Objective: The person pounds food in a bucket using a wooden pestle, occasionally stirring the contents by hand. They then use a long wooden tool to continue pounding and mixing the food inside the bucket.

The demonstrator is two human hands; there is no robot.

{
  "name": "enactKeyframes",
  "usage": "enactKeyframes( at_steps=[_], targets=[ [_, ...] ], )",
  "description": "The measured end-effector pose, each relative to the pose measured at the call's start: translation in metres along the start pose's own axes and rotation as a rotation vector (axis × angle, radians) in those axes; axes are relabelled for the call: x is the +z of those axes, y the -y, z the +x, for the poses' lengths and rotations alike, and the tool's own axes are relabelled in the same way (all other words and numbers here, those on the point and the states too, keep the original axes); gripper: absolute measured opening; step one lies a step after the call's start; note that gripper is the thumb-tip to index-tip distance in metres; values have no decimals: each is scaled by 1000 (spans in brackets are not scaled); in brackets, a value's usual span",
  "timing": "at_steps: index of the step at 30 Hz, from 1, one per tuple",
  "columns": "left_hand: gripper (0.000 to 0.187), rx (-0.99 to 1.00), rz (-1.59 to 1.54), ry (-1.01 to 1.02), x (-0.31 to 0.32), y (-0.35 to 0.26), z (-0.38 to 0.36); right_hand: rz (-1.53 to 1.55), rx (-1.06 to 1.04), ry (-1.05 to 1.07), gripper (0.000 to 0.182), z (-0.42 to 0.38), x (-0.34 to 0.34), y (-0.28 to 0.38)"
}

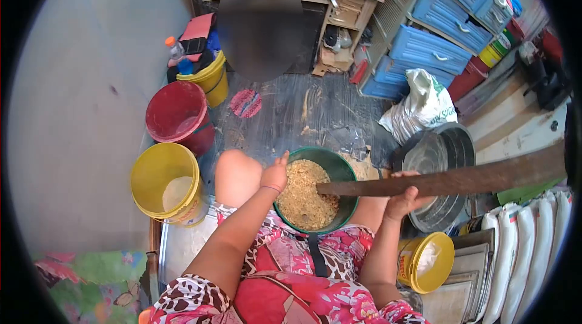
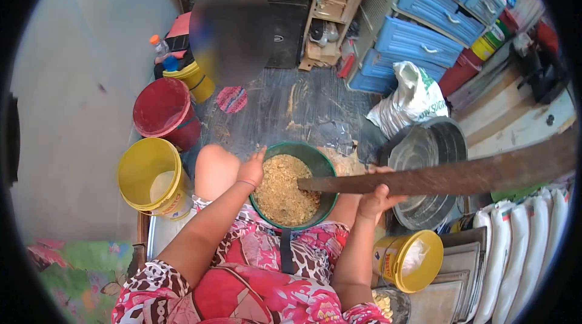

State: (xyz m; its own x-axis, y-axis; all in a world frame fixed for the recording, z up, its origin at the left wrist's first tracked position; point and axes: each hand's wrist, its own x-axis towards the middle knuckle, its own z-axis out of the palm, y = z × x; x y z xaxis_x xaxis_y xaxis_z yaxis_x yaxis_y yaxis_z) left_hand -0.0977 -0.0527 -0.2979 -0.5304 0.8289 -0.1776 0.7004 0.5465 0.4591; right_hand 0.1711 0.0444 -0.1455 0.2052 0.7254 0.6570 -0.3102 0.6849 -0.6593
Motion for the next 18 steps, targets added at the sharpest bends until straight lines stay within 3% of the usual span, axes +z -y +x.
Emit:
enactKeyframes(
  at_steps=[3,7,9,10,11,14,15,16,18],
  targets=[
    [61,46,-28,-1,5,4,-2,-39,29,54,69,36,0,42],
    [62,19,-11,39,4,3,-1,30,116,215,76,135,29,152],
    [65,-9,-18,53,-4,-3,-4,-206,-141,90,76,194,65,202],
    [65,2,-11,66,-3,-4,-4,32,-12,552,63,259,28,225],
    [65,4,-23,50,-2,-5,-3,-78,-343,399,59,256,80,244],
    [65,13,-58,36,-3,-3,-6,-73,-390,307,55,294,93,257],
    [65,17,-90,29,-4,-3,-6,-86,-245,83,66,291,106,256],
    [65,20,-89,26,-4,-3,-4,-85,-249,81,66,301,87,245],
    [63,14,-44,-4,-1,-2,-5,-1072,-798,514,50,310,23,183]
  ],
)
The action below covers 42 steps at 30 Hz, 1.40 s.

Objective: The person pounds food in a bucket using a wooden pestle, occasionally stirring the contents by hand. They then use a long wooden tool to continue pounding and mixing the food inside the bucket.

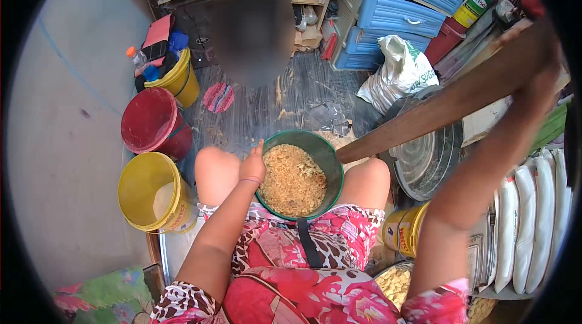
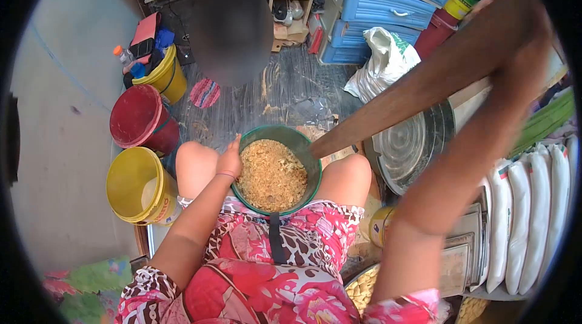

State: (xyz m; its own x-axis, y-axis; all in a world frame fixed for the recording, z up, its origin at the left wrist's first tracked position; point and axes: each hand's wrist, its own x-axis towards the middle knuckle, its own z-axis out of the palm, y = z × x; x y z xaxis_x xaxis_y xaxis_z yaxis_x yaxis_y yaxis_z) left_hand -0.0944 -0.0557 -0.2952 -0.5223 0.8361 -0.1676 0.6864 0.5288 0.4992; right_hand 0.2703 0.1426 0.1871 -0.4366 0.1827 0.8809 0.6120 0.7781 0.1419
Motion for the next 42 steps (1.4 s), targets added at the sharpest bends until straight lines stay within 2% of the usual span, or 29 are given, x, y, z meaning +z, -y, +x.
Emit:
enactKeyframes(
  at_steps=[1,2,3,4,5,6,7,9,10,12,16,18,19,20,22,24,26,27,28,30,32,33,35,36,37,38,40,41,42],
  targets=[
    [63,0,-2,-2,0,1,0,-55,12,-294,49,-75,59,10],
    [62,-2,-38,5,-1,2,-1,426,518,-58,60,-173,134,15],
    [62,-1,-78,7,-1,0,0,48,518,-101,69,-246,210,89],
    [62,8,-81,-9,3,-2,1,481,829,0,75,-249,208,178],
    [61,128,-26,-87,10,0,-3,868,977,-168,71,-293,238,204],
    [62,246,31,-177,9,-1,-1,988,1044,-155,66,-296,247,203],
    [65,359,-96,-194,-3,-17,-4,1003,1038,-175,66,-289,247,203],
    [72,556,-342,-180,-29,-62,-17,1045,989,-46,61,-285,241,202],
    [75,624,-474,-160,-47,-91,-26,926,923,23,61,-286,240,200],
    [85,788,-605,-205,-73,-139,-35,1101,978,52,60,-275,231,209],
    [100,890,-657,-295,-96,-208,-41,1107,904,19,61,-287,236,217],
    [103,782,-781,-307,-104,-229,-49,993,627,255,69,-306,232,218],
    [99,761,-818,-369,-101,-230,-44,967,613,327,76,-320,236,220],
    [84,586,-911,-291,-100,-229,-45,961,630,312,76,-335,235,225],
    [68,568,-845,-279,-92,-218,-45,1167,725,278,81,-338,222,240],
    [59,622,-822,-296,-82,-202,-42,1154,687,368,87,-364,229,238],
    [50,660,-798,-324,-83,-191,-48,1089,720,619,92,-390,239,238],
    [37,671,-825,-295,-88,-188,-57,1103,714,630,92,-394,238,238],
    [24,686,-851,-265,-97,-190,-65,1072,722,619,95,-394,239,237],
    [24,767,-863,-271,-128,-200,-80,1050,735,601,97,-391,244,232],
    [22,810,-888,-333,-177,-224,-97,1237,921,453,100,-390,247,226],
    [21,853,-848,-389,-209,-238,-104,1260,931,424,102,-392,249,222],
    [31,959,-785,-441,-274,-266,-116,1268,901,401,102,-382,242,217],
    [38,1103,-598,-451,-306,-277,-120,1272,850,367,103,-377,238,215],
    [39,1048,-739,-313,-334,-290,-127,1286,857,328,101,-377,236,214],
    [41,990,-874,-176,-350,-298,-129,1285,859,329,101,-375,234,212],
    [41,1045,-846,-170,-350,-295,-122,1381,1100,174,96,-373,232,207],
    [40,1100,-818,-166,-347,-292,-118,1366,1152,69,86,-379,237,204],
    [40,1156,-792,-160,-340,-288,-112,1359,1154,64,86,-378,238,199]
  ],
)
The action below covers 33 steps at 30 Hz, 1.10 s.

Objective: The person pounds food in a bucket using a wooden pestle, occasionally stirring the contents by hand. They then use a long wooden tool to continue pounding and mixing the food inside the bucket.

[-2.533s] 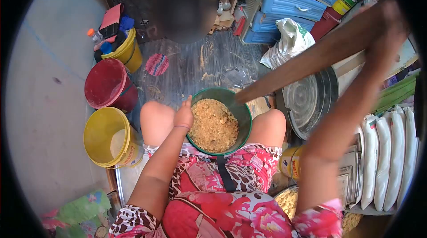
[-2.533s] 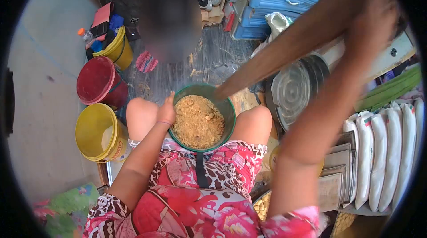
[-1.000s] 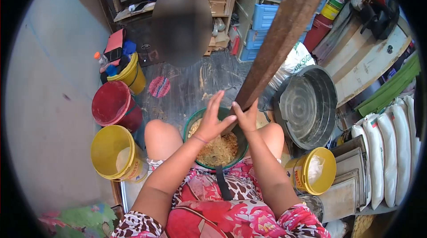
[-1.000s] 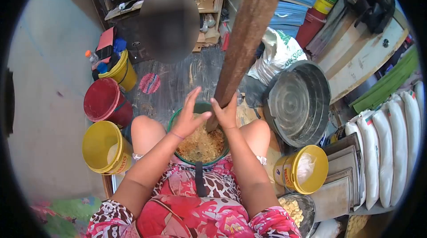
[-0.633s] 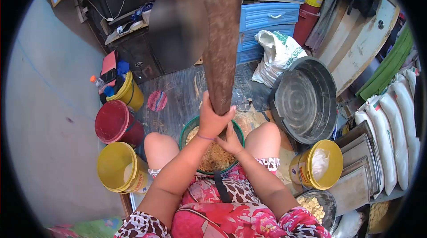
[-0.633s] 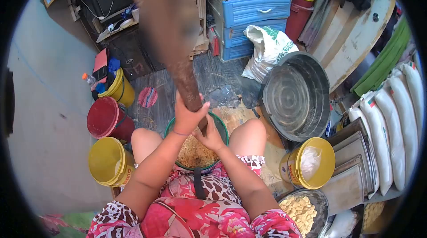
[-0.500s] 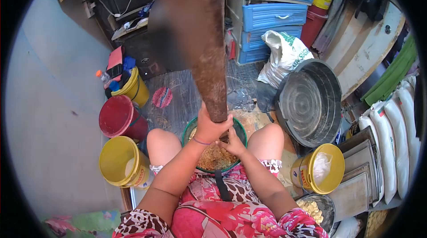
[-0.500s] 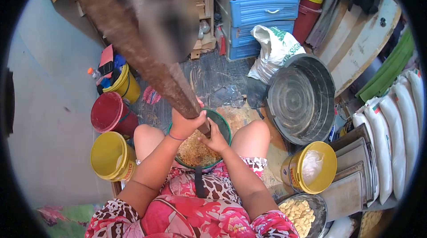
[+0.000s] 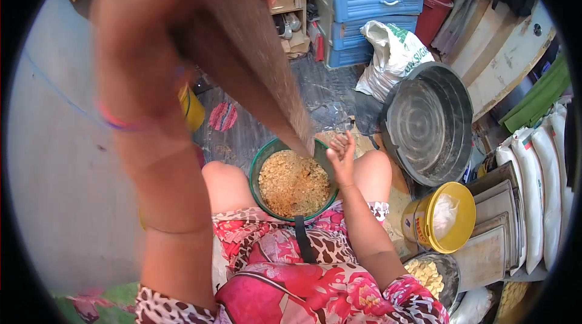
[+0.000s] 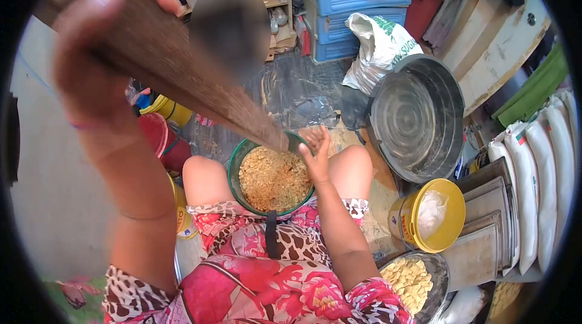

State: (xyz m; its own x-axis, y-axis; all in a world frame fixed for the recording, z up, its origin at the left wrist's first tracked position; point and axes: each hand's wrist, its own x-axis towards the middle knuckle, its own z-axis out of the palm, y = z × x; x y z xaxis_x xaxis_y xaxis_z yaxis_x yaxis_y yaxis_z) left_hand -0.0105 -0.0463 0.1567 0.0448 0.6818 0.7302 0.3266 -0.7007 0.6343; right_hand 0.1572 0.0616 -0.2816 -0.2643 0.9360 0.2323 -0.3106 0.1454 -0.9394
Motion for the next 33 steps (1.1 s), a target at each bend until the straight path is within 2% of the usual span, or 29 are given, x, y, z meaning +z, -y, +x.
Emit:
enactKeyframes(
  at_steps=[1,2,3,4,5,6,8,10,12,13,14,15,16,17,18,20,21,22,23,24,26,28,30,31,32,33],
  targets=[
    [34,59,297,-22,7,24,-21,16,13,-108,82,3,-3,1],
    [24,-135,312,-59,27,47,-50,29,31,-210,78,1,-7,2],
    [17,-246,91,-59,49,92,-91,51,10,-259,74,1,-9,4],
    [22,-87,418,-70,72,165,-147,53,-11,-255,74,7,-10,7],
    [29,-368,76,-123,96,215,-202,22,-16,-259,74,5,-10,10],
    [34,-562,-52,-127,105,234,-226,-10,-14,-274,74,1,-9,10],
    [36,-548,-35,-55,103,232,-225,-38,10,-245,74,-2,0,32],
    [39,-546,-6,-5,107,228,-222,-95,-92,-73,75,-3,14,53],
    [41,-417,17,7,112,222,-218,-74,-126,-31,78,-5,34,88],
    [46,-366,98,-70,119,232,-221,-82,-318,102,80,-3,46,106],
    [46,-354,100,-59,124,227,-214,-95,-515,232,82,-1,55,121],
    [47,-495,-157,-127,128,218,-205,-99,-526,222,82,-2,62,131],
    [49,-629,-416,-197,130,213,-197,-247,-536,194,83,-1,67,140],
    [54,-368,44,-23,127,212,-194,-395,-545,172,85,1,71,153],
    [54,-351,45,-33,125,202,-181,-398,-563,179,85,5,74,171],
    [57,-151,-37,-77,118,155,-132,-319,-693,249,84,21,83,223],
    [58,-80,-83,-94,113,131,-115,-350,-824,198,85,32,89,256],
    [67,-22,137,142,95,120,-90,-382,-948,147,85,43,98,295],
    [57,-16,-11,-31,99,106,-69,-495,-982,26,82,40,108,343],
    [35,-90,-370,-36,93,53,-36,-359,-930,-34,54,42,121,386],
    [19,310,-56,178,67,21,16,-298,-1042,-32,54,49,140,447],
    [14,348,-426,296,53,-21,42,-226,-1131,62,54,59,150,480],
    [13,-11,-531,462,51,-25,68,-187,-1161,132,55,68,153,490],
    [13,111,-238,459,42,-26,58,-187,-1163,128,55,71,152,489],
    [13,114,-233,459,46,-17,45,-210,-1149,89,55,72,149,480],
    [19,-25,-234,304,53,11,26,-287,-1118,-12,56,74,144,461]
  ],
)
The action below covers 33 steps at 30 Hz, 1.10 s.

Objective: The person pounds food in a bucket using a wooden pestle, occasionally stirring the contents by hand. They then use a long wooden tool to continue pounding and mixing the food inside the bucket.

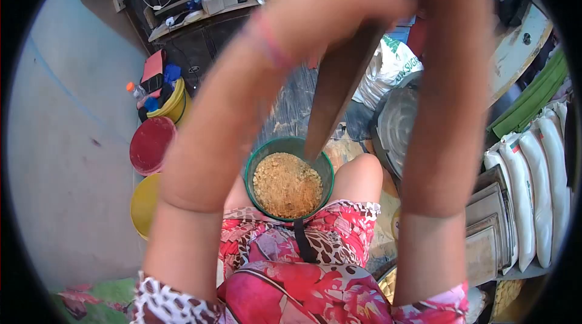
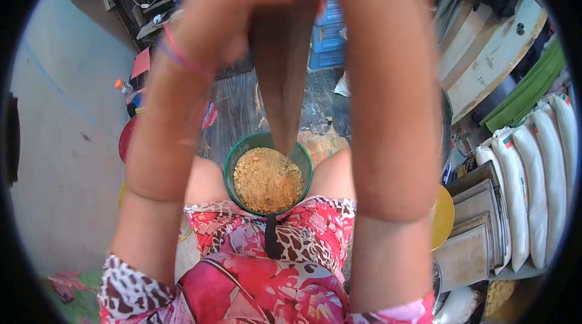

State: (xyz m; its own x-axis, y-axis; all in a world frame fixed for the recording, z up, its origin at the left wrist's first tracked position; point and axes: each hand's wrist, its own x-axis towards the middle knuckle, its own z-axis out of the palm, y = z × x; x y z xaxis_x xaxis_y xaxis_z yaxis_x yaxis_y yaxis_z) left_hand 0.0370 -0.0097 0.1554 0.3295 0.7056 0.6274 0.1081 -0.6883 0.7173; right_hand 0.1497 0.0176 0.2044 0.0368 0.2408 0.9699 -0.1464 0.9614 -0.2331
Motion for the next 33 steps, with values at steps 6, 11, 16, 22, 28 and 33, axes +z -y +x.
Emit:
enactKeyframes(
  at_steps=[6,11,16,22,28,33],
  targets=[
    [56,-472,68,-298,84,300,-211,48,633,117,68,-345,15,-129],
    [49,-537,11,-126,71,307,-224,62,724,215,65,-345,10,-126],
    [50,-442,60,-201,76,311,-229,78,659,137,66,-352,18,-126],
    [65,-559,-5,-280,82,297,-244,92,754,158,68,-363,16,-130],
    [60,-597,286,-90,76,162,-243,99,738,137,72,-363,12,-134],
    [35,-28,-506,612,60,87,-238,210,846,130,72,-369,10,-143]
  ],
)
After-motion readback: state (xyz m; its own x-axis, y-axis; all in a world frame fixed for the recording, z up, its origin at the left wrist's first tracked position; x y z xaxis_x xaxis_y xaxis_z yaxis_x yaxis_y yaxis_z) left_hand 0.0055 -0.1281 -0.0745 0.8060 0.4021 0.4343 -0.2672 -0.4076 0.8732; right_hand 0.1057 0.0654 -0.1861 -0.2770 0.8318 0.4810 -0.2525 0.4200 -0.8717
